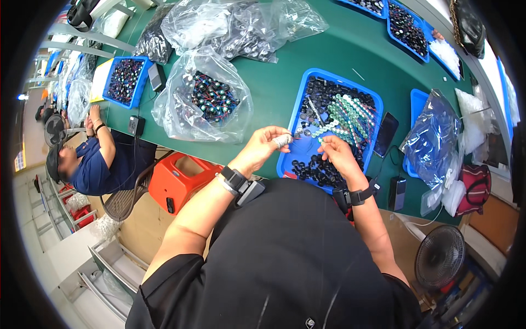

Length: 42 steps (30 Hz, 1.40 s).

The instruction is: The person repeatedly picks small cylindrical electronic components from a blue tray, attaches a black cap to each one, and places the assembled unit into a plastic bag. The process is repetitive and performed by hand at a workbench.

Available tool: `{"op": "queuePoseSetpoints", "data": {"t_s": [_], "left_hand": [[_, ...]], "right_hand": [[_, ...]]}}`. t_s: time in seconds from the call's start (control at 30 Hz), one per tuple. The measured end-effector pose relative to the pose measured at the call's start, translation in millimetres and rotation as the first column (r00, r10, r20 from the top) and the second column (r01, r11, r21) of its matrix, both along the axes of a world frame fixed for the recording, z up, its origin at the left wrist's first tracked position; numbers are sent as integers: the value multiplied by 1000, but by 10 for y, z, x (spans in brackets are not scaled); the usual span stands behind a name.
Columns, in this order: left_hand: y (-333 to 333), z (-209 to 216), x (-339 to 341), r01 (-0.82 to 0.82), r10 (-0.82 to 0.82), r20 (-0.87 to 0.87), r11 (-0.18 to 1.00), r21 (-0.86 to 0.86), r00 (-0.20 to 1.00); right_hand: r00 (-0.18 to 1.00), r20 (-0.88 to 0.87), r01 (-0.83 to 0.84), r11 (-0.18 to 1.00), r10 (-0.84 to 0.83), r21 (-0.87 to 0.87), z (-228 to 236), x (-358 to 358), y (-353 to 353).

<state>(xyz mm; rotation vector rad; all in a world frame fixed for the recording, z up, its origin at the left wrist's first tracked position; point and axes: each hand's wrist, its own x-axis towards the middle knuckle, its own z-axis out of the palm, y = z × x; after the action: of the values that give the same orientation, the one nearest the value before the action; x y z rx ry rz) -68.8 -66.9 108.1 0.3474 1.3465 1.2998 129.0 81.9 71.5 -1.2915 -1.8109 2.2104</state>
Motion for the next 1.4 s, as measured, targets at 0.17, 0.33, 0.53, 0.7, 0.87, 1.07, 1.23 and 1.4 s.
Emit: {"op": "queuePoseSetpoints", "data": {"t_s": [0.17, 0.33, 0.53, 0.7, 0.87, 1.07, 1.23, 1.4], "left_hand": [[-162, -413, -15, -93, 10, -334, 968, -235, 943], [-269, -1033, -69, -95, -27, -439, 963, -253, 898], [-196, -1092, -109, -48, -167, -946, 981, -188, 278], [-228, -1178, -116, -144, -74, -933, 981, -133, 352], [-323, -1072, -187, -123, -54, -815, 981, -152, 577], [-246, -1069, -126, -78, -119, -896, 983, -168, 429], [-228, -1129, -121, -97, -157, -891, 971, -217, 426], [-224, -1112, -123, -105, -117, -883, 977, -184, 454]], "right_hand": [[996, -73, 79, 895, -52, 440, -141, -197, 29], [961, 254, -166, 507, -109, 846, -247, -706, 276], [834, 552, -495, 422, -16, 759, -520, -803, 390], [999, 45, -31, 384, -27, 923, -180, -790, 377], [977, 70, -160, 476, 201, 865, 189, -817, 21], [834, 321, -495, 350, 449, 795, -55, -850, -373], [808, 388, -539, 289, 443, 791, -171, -940, -419], [806, 371, -534, 295, 461, 792, -199, -923, -410]]}}
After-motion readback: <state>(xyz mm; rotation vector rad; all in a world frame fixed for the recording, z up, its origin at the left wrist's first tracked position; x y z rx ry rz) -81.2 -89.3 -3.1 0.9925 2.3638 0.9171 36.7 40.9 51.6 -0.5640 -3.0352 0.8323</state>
